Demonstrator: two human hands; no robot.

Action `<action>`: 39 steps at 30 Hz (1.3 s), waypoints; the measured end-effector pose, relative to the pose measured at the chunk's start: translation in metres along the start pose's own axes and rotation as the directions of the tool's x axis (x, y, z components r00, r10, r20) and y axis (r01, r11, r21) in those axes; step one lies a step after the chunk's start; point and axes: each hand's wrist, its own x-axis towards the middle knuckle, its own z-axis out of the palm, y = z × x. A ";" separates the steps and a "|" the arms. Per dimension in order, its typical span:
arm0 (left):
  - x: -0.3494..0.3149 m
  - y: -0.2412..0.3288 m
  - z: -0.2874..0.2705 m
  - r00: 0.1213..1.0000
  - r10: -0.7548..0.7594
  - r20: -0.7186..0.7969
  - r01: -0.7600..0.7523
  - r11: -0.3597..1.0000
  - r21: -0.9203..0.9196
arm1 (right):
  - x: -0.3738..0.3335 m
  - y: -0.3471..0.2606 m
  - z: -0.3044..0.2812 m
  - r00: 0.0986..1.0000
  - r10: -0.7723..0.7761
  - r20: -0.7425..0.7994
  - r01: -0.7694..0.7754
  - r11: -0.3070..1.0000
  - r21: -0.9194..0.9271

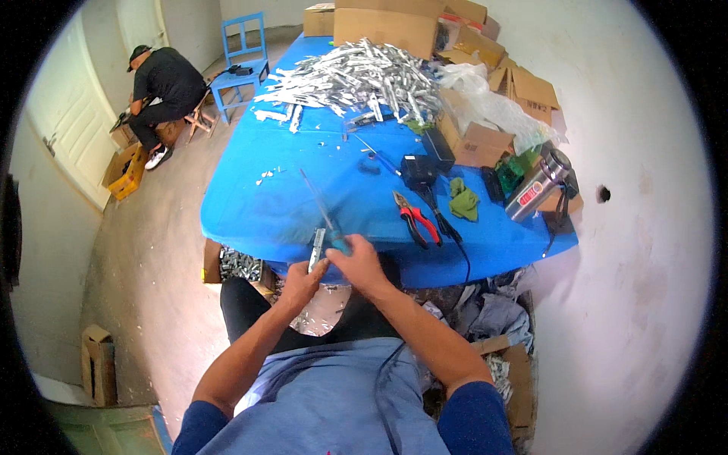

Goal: The person uses pliers and a screwdriver to assemble small metal components on a blue cloth-covered table, handling pieces from the table and a cardboard box on the floor.

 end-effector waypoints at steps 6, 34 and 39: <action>-0.012 0.011 0.007 0.991 -0.031 0.131 0.047 0.992 -0.118 | 0.009 -0.007 0.011 0.994 -0.066 0.092 0.043 0.972 0.233; -0.006 0.011 -0.003 0.927 -0.120 0.356 0.327 0.725 -0.606 | 0.024 -0.065 -0.062 0.647 0.060 0.760 -0.011 0.998 -0.069; -0.005 0.001 -0.003 0.949 -0.140 0.281 0.283 0.771 -0.570 | 0.022 -0.059 -0.059 0.646 0.133 0.752 -0.139 0.989 -0.056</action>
